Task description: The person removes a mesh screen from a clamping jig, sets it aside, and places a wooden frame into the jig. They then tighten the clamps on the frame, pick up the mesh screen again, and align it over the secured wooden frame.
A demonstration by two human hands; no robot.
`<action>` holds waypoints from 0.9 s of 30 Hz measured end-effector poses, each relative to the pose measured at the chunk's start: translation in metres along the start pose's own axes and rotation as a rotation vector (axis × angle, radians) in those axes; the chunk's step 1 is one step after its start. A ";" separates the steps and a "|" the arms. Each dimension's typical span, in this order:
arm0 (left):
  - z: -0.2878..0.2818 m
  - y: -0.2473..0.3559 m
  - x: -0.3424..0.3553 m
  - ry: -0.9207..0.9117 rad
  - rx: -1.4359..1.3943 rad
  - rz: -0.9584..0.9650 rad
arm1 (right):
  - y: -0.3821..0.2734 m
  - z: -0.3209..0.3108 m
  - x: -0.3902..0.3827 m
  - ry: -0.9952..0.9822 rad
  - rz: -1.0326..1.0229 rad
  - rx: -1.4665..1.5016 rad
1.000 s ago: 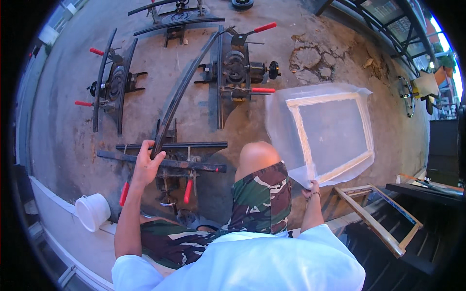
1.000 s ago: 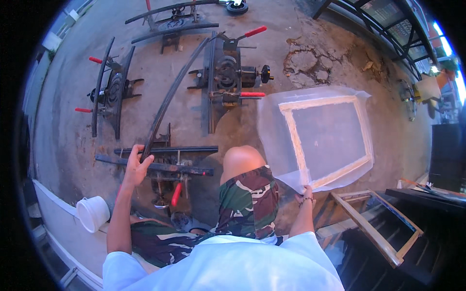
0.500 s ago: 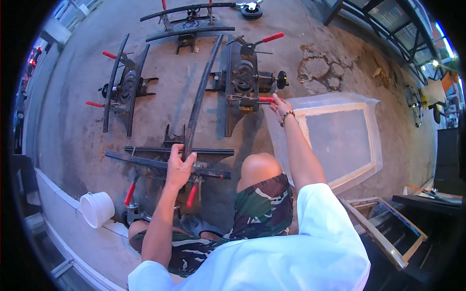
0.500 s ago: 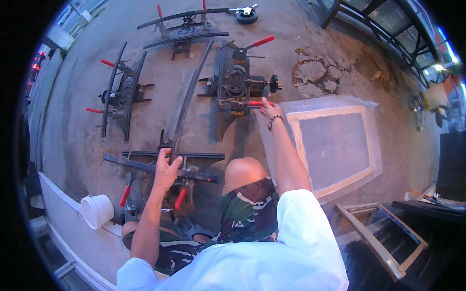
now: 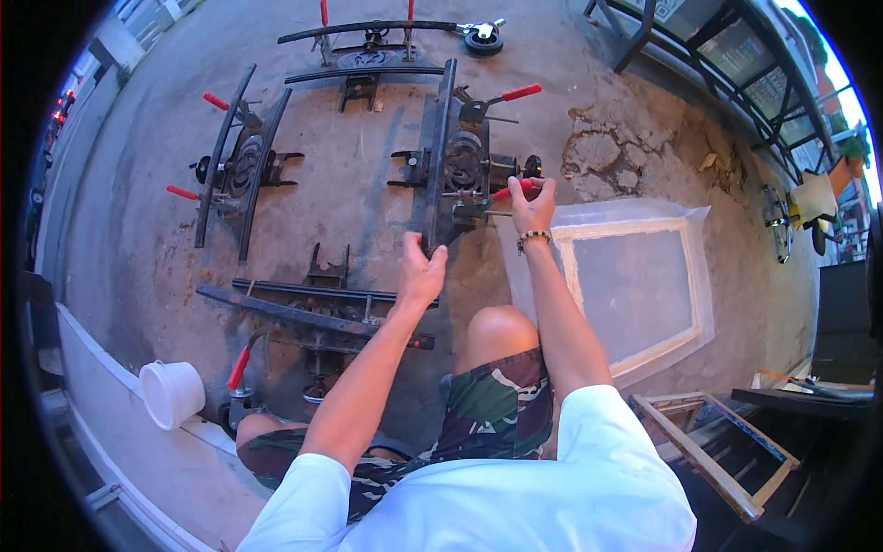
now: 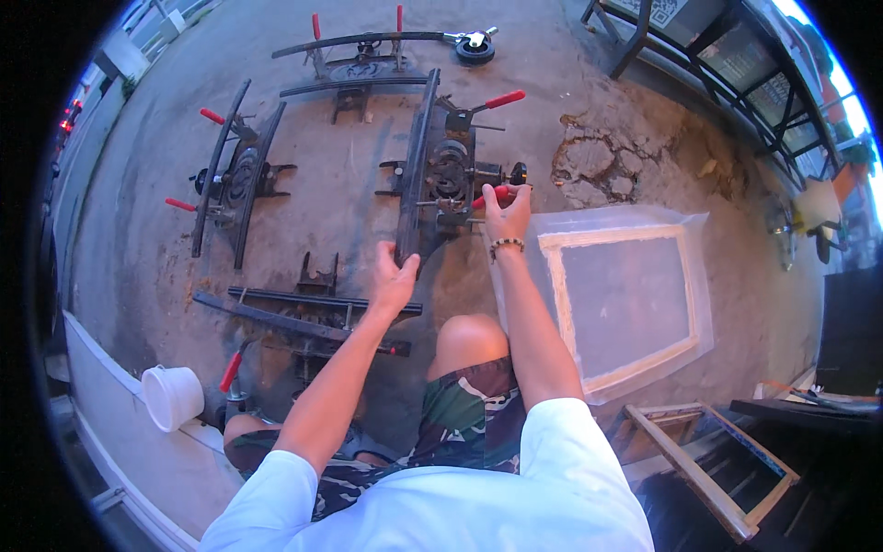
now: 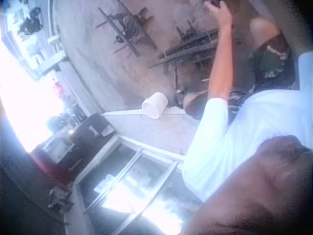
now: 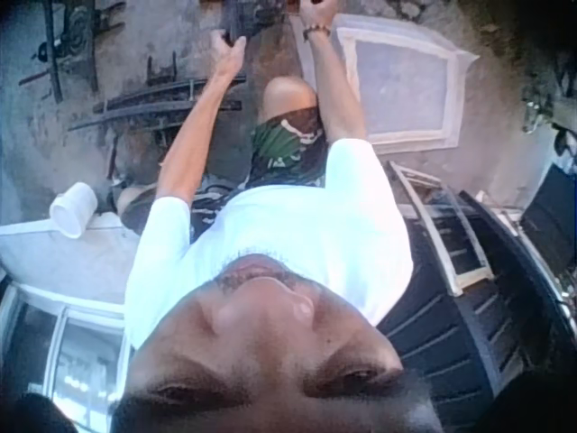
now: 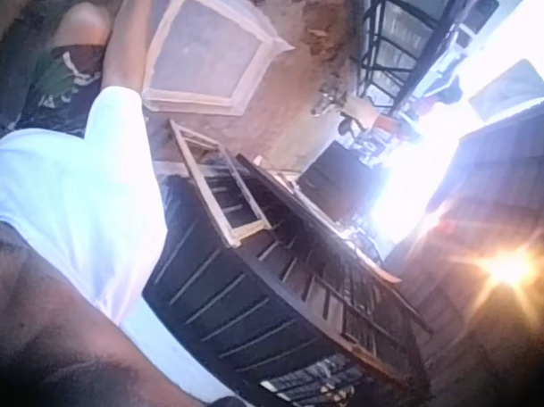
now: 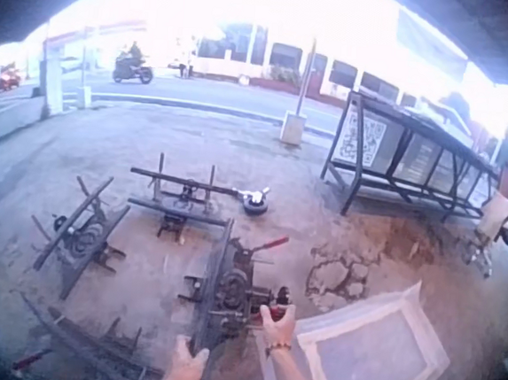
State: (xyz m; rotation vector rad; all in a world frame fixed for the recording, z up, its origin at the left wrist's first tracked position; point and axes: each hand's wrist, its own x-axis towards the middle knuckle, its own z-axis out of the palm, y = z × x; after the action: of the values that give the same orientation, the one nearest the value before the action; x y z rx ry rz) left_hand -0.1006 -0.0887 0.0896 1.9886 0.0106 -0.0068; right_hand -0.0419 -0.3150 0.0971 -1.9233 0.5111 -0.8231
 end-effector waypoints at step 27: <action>0.052 0.021 0.023 -0.389 0.377 -0.114 | 0.027 -0.039 0.007 -0.101 0.488 0.748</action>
State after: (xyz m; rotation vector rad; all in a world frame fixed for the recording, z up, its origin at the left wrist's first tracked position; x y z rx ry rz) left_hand -0.0773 -0.1448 0.0876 2.3287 -0.1379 -0.5006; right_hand -0.0657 -0.3562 0.0881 -1.0810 0.4905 -0.4899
